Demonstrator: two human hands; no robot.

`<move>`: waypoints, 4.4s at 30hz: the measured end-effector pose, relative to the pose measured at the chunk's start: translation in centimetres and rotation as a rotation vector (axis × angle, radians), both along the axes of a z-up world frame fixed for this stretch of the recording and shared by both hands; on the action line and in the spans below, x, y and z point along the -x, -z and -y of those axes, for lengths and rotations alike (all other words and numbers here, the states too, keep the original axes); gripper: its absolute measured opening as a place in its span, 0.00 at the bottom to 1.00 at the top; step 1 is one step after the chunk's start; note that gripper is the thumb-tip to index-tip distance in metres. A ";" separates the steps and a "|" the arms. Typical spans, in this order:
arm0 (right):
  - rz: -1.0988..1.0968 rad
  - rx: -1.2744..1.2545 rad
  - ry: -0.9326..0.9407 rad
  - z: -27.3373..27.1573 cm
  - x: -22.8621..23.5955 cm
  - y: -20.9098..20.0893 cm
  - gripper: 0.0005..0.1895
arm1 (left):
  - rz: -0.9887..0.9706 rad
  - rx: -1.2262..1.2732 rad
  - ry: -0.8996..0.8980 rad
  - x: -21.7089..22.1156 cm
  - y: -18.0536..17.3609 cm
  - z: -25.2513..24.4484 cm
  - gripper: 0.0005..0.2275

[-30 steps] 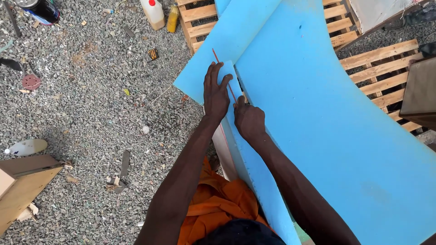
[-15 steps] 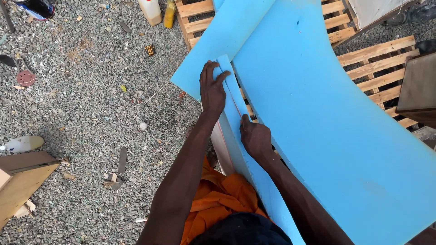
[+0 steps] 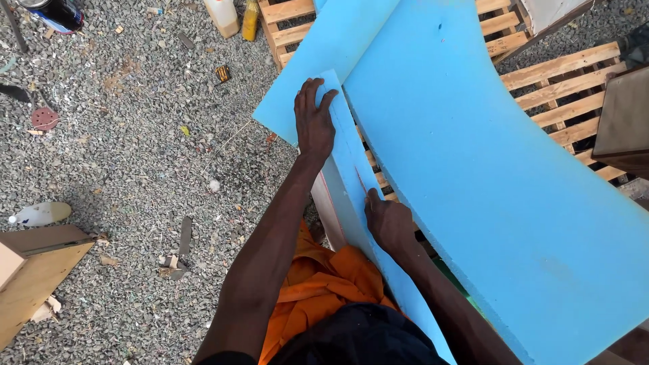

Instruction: Cutting a large piece of blue upholstery foam with a knife and using a stick for marking or guiding.

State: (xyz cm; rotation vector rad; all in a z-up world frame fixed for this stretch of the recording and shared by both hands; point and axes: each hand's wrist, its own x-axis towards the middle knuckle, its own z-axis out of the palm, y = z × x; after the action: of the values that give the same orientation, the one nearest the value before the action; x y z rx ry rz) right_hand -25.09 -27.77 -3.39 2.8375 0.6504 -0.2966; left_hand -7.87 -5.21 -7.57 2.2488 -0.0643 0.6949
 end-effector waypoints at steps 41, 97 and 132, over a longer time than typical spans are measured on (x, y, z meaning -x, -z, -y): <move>0.136 -0.179 -0.153 5.6 9.0 -3.0 0.22 | -0.488 0.340 -0.326 12.9 -0.1 3.6 0.28; 0.045 -0.433 0.099 -2.0 -5.8 0.8 0.14 | -0.120 -0.093 0.242 1.2 -3.0 1.1 0.11; 0.127 -0.184 -0.035 4.2 5.5 -3.5 0.24 | -0.237 0.052 0.305 -2.0 0.7 0.9 0.20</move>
State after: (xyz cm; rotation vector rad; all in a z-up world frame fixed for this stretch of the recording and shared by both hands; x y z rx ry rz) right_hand -30.57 -32.00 0.08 2.9834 0.7348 -0.0524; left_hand -5.84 -6.12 -8.30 2.1921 -0.2634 0.2630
